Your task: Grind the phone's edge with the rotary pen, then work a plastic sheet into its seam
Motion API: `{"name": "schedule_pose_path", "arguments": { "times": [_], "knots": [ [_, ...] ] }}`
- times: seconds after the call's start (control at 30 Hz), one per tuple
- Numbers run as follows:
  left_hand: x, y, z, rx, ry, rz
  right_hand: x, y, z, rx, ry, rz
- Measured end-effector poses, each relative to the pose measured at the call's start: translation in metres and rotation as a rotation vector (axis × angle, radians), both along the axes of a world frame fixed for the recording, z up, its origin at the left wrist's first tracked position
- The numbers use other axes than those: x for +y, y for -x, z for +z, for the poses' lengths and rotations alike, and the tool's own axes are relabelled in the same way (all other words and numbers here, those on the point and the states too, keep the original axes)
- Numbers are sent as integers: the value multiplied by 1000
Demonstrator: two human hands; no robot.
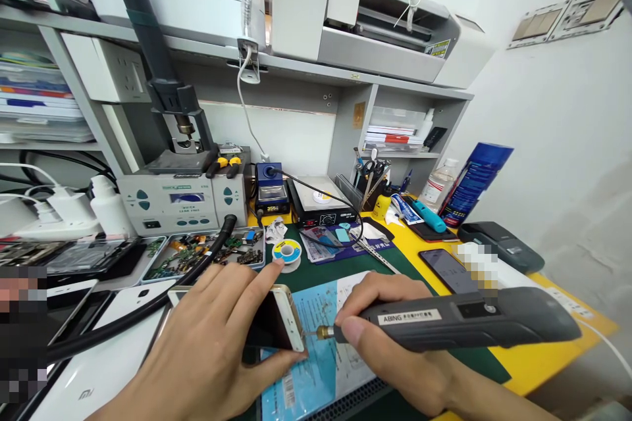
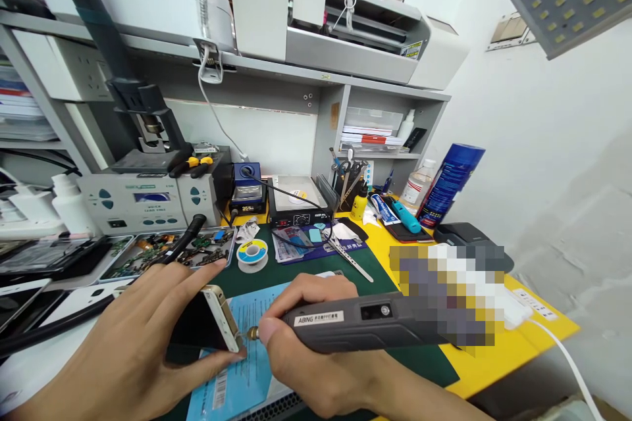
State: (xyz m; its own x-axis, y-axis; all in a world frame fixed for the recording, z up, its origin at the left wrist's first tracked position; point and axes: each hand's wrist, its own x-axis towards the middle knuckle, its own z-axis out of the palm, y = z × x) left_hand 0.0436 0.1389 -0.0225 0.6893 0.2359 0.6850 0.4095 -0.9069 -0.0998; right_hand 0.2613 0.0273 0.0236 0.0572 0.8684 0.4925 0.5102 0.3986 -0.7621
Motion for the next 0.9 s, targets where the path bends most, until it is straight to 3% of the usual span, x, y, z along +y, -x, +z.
{"name": "schedule_pose_path", "arguments": {
  "times": [0.9],
  "knots": [
    [0,0,1,4,-19,-4,-2,5,-2,-36,-82,-57]
  ]
}}
